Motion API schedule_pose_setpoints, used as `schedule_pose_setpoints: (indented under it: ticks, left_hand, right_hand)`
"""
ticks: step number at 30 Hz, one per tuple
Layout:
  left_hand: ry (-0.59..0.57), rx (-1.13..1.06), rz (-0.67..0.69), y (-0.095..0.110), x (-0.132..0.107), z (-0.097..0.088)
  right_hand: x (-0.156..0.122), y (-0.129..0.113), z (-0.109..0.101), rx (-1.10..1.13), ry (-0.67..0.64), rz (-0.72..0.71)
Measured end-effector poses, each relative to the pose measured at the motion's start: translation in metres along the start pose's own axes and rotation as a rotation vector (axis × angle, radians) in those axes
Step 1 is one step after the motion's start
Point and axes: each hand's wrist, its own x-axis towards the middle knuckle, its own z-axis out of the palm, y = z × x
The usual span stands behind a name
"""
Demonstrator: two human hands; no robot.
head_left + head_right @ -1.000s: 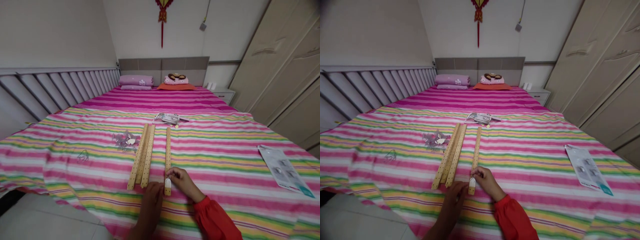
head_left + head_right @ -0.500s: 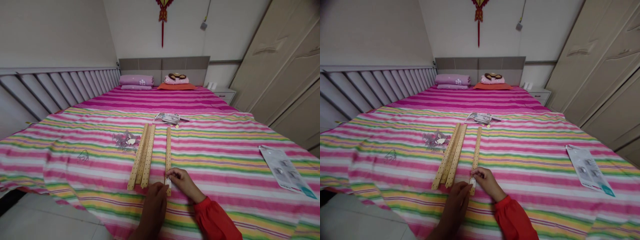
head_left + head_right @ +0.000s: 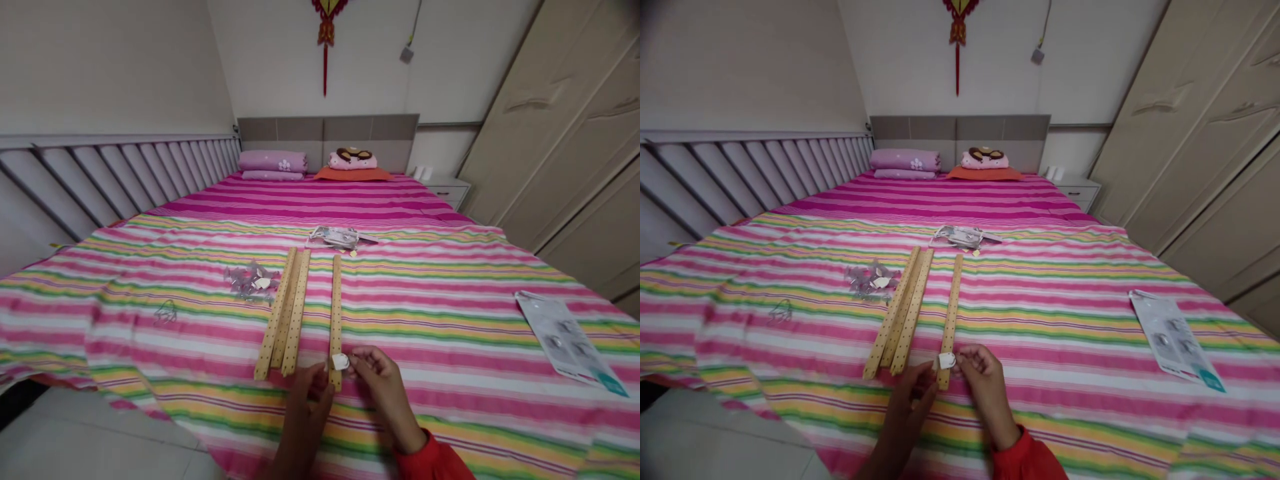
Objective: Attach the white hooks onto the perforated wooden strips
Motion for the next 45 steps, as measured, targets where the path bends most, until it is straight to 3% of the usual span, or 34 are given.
schedule_pose_setpoints:
  ticks: [6,11,20,40,45]
  left_hand:
    - [-0.207,-0.27,-0.247,0.003,0.013,0.001]
    - [-0.138,-0.343,-0.343,0.006,0.021,0.002]
    - [-0.152,-0.161,-0.191,0.006,0.038,0.011]
    - [-0.155,0.074,-0.091,0.001,0.051,0.011]
    - [-0.176,0.082,-0.135,-0.003,0.051,0.009]
  right_hand:
    - [-0.03,0.014,0.011,0.021,0.066,0.046]
    - [-0.043,0.02,0.02,-0.127,0.106,-0.004]
    - [-0.038,0.024,0.024,-0.466,0.11,-0.187]
    - [-0.029,0.041,0.021,-0.559,0.058,-0.238]
    - [-0.028,0.043,0.021,-0.552,0.057,-0.247]
